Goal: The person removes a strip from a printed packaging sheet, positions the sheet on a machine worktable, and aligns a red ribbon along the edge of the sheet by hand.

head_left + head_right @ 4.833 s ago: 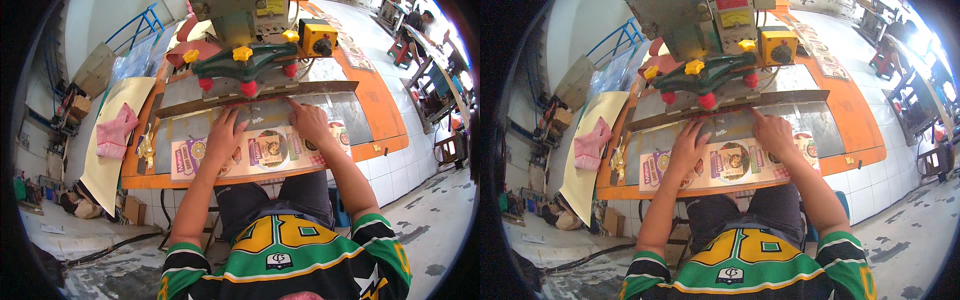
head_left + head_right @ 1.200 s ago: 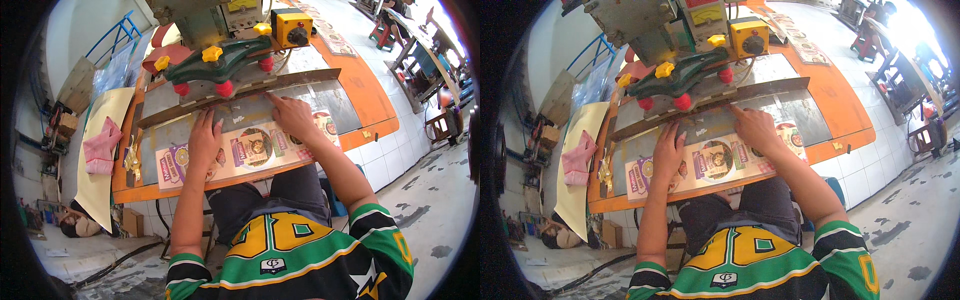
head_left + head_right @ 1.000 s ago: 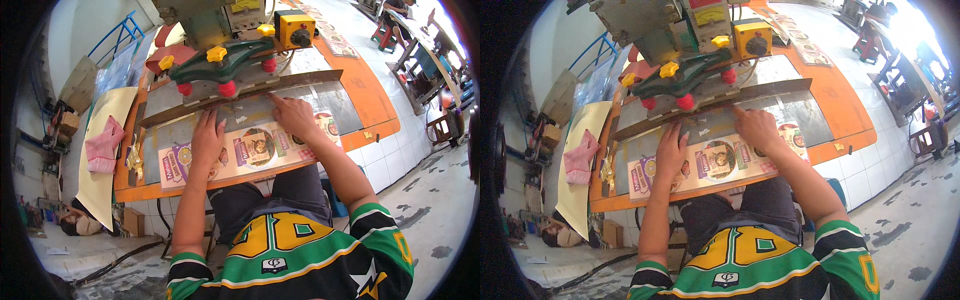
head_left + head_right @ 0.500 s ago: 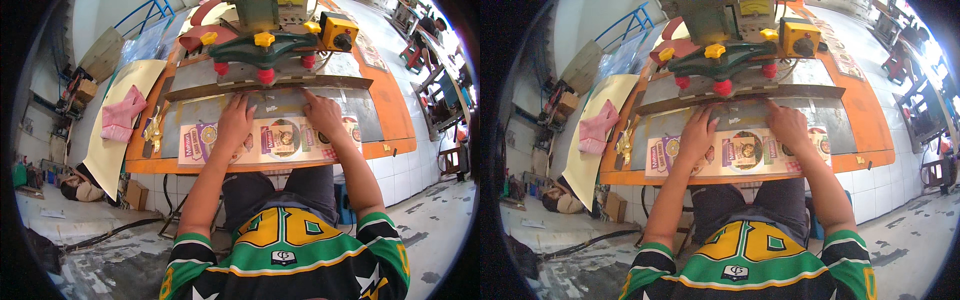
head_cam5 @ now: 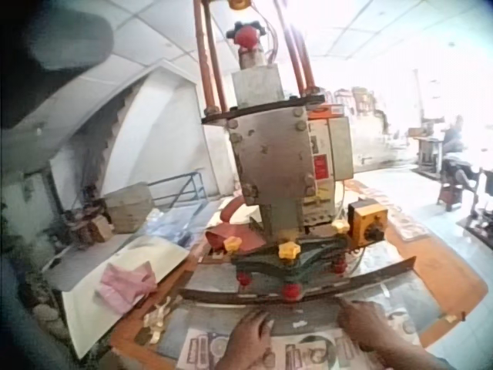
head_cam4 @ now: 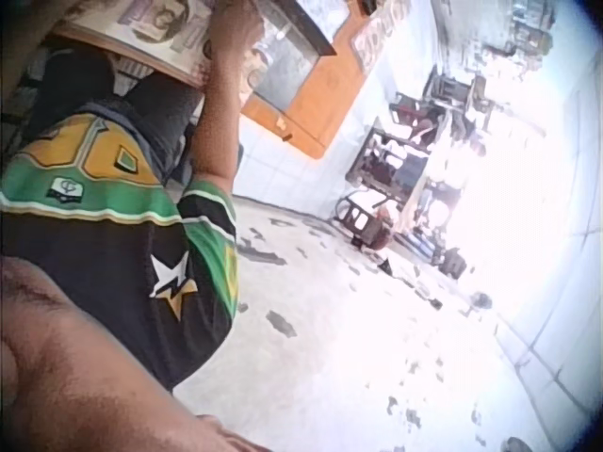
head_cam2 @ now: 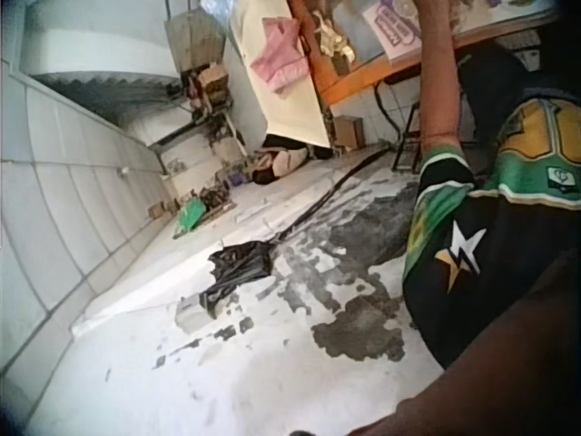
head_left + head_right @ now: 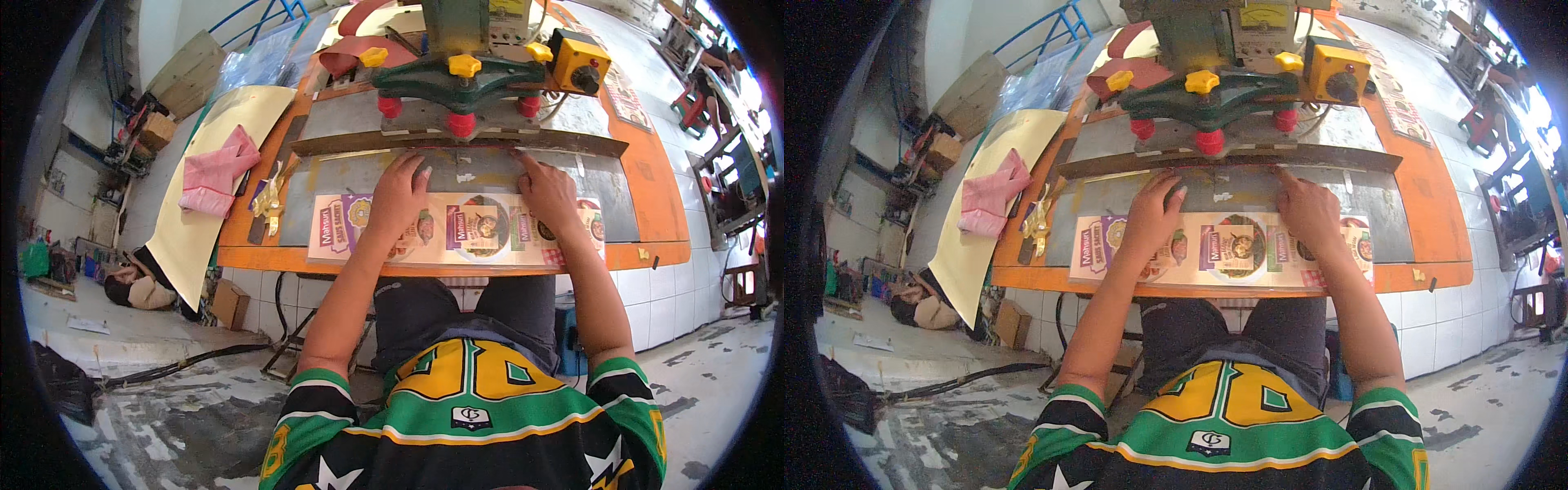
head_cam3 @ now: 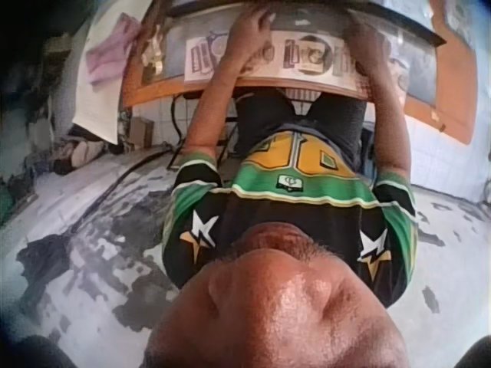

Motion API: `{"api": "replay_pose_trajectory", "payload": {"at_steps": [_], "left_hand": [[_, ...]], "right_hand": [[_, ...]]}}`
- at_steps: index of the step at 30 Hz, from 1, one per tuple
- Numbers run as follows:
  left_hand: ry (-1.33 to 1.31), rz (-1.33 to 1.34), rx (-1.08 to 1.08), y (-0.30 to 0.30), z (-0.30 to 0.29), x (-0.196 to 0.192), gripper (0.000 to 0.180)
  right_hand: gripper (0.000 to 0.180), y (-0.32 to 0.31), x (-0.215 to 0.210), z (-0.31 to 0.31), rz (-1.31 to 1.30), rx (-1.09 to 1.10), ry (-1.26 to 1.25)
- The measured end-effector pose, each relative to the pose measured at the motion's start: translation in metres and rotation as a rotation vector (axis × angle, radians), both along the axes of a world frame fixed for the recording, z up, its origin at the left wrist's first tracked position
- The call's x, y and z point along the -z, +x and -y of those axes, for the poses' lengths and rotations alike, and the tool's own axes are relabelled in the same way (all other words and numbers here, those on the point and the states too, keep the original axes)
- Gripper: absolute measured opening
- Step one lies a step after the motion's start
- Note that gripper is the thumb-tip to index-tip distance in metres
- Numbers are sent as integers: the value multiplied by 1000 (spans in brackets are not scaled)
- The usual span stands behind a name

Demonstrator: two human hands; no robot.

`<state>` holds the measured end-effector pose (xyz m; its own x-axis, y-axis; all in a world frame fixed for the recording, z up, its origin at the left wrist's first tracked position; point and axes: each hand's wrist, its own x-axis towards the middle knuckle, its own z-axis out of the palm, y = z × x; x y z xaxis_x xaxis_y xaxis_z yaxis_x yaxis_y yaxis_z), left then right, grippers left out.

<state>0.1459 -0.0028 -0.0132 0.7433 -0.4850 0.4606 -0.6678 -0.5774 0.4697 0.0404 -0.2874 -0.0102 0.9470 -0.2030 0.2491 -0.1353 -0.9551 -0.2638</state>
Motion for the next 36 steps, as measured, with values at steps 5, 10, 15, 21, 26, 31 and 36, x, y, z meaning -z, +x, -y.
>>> {"api": "replay_pose_trajectory", "payload": {"at_steps": [5,10,15,21,26,31,36], "left_hand": [[124,-285,-210,0,-35,-37,44],[296,20,-239,21,-77,-21,45],[309,115,-199,28,-80,-9,46],[345,101,-184,26,-77,-9,46],[344,124,-157,28,-76,-7,46],[337,104,-142,27,-73,-6,46],[375,79,-152,23,-59,-11,47]], "right_hand": [[45,-4,-1,0,30,-15,0],[45,1,10,5,55,-17,-12],[45,1,9,4,59,-23,-11],[47,0,10,3,87,-24,-13],[48,-1,8,3,37,-4,-6],[50,-2,0,-1,51,-17,16],[48,-1,4,1,44,-3,-6]]}}
